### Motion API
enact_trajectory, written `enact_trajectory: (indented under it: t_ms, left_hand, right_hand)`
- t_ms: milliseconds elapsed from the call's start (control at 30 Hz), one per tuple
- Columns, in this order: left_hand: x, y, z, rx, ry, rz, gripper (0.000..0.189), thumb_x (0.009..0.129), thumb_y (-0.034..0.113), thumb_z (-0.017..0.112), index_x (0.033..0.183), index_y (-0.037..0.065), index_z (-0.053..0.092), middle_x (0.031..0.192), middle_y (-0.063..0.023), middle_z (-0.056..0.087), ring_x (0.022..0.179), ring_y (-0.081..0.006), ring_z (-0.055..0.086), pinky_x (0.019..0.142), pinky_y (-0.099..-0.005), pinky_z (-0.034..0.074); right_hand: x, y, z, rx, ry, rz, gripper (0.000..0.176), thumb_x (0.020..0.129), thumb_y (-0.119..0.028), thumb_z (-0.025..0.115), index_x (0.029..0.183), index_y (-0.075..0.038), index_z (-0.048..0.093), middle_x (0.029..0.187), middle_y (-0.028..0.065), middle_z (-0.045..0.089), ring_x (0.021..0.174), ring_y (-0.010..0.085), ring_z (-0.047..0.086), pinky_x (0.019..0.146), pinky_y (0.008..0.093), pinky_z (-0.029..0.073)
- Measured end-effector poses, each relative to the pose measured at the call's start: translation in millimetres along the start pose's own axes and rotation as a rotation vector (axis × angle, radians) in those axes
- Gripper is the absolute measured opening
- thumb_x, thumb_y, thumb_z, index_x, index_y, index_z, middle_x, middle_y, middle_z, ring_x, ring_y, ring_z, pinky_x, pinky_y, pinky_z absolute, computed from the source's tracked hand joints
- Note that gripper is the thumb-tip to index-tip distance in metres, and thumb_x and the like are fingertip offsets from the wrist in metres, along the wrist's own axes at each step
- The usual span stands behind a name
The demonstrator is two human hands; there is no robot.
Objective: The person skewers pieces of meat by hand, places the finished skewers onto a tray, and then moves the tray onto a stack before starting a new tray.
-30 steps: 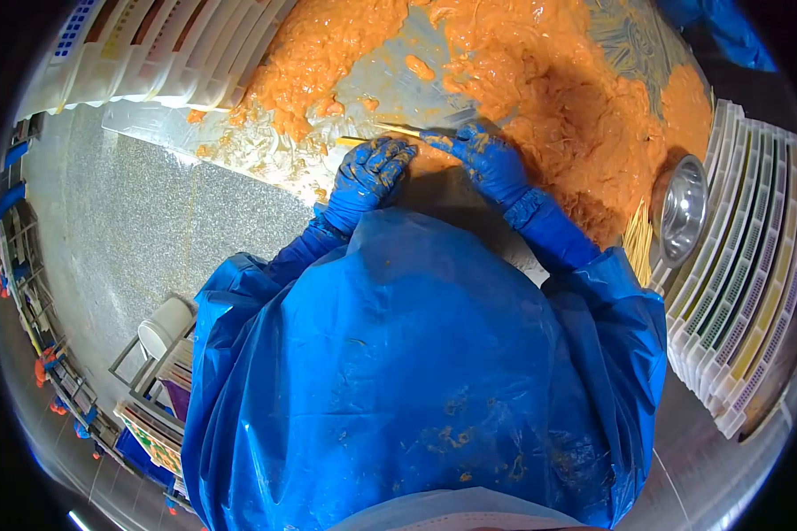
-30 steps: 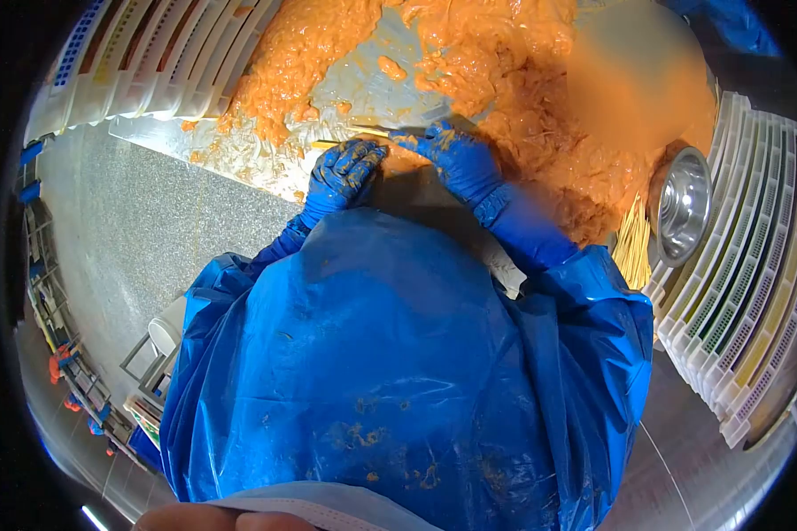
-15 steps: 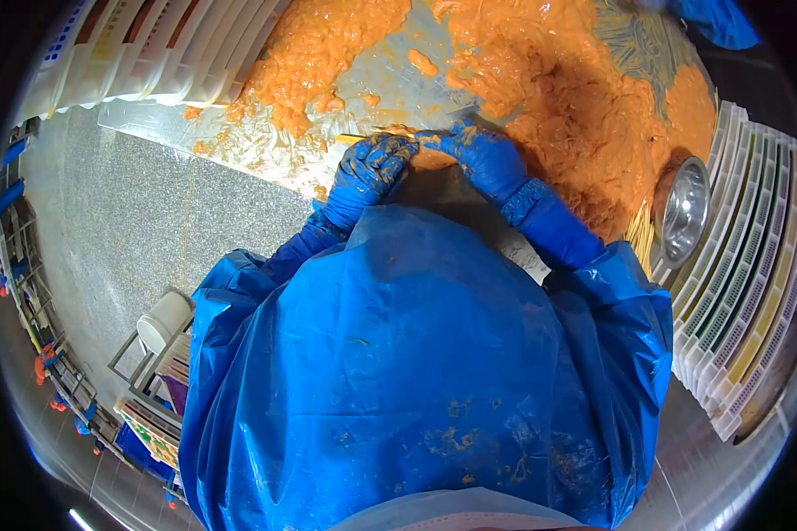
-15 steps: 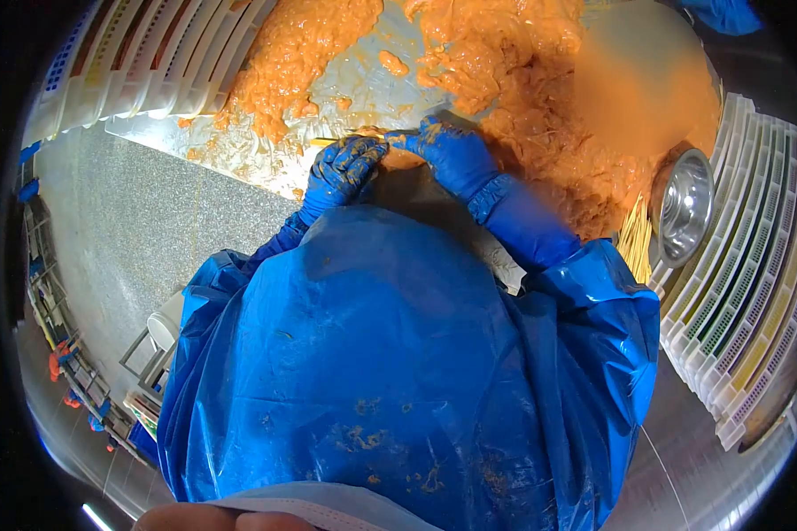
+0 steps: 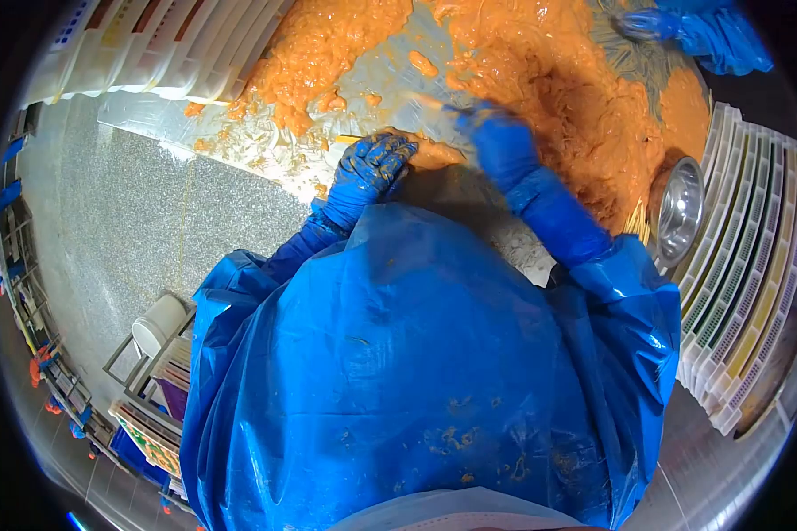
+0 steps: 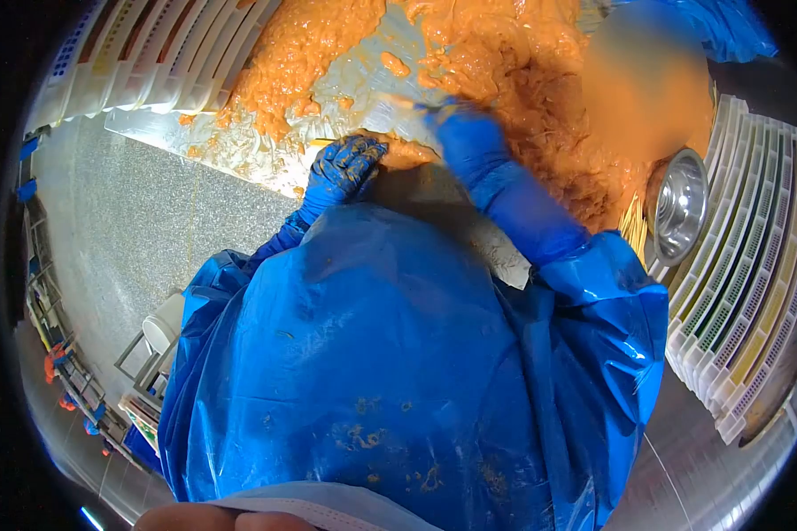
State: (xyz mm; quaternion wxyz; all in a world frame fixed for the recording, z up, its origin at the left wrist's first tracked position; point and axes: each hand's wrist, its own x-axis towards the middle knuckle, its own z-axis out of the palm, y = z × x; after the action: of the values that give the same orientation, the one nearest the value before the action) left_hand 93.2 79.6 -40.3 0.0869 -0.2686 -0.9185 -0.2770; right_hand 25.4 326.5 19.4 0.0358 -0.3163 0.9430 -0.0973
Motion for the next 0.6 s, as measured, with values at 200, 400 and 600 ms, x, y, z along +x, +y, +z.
enact_trajectory:
  t_ms: [200, 400, 600]
  left_hand:
    - [6.9, -1.8, -18.1, -0.207, 0.106, 0.013, 0.037, 0.082, 0.014, 0.065, 0.12, 0.013, 0.063, 0.118, -0.01, 0.064, 0.116, -0.0319, 0.056, 0.094, -0.0442, 0.045]
    - [6.4, 2.1, -71.9, 0.013, 0.175, -0.276, 0.031, 0.082, 0.011, 0.063, 0.113, 0.013, 0.067, 0.115, -0.0112, 0.065, 0.108, -0.0319, 0.058, 0.093, -0.042, 0.044]
    - [21.9, -36.2, -64.1, -0.091, -0.084, -0.04, 0.028, 0.081, 0.013, 0.063, 0.109, 0.01, 0.068, 0.103, -0.0145, 0.067, 0.093, -0.0339, 0.064, 0.081, -0.0412, 0.052]
  right_hand:
    - [-37.7, 13.8, -24.1, 0.3, 0.267, 0.303, 0.035, 0.094, -0.01, 0.047, 0.123, -0.018, 0.066, 0.103, 0.0141, 0.067, 0.092, 0.03, 0.065, 0.08, 0.0395, 0.052]
    - [-76.3, 0.5, -44.2, 0.541, 0.341, 0.44, 0.037, 0.093, -0.005, 0.048, 0.125, -0.012, 0.064, 0.11, 0.0164, 0.066, 0.1, 0.0283, 0.063, 0.086, 0.0378, 0.049]
    - [-98.9, -2.8, -25.2, 0.444, 0.224, 0.558, 0.035, 0.091, -0.005, 0.053, 0.124, -0.008, 0.063, 0.115, 0.015, 0.066, 0.105, 0.025, 0.063, 0.09, 0.0365, 0.049]
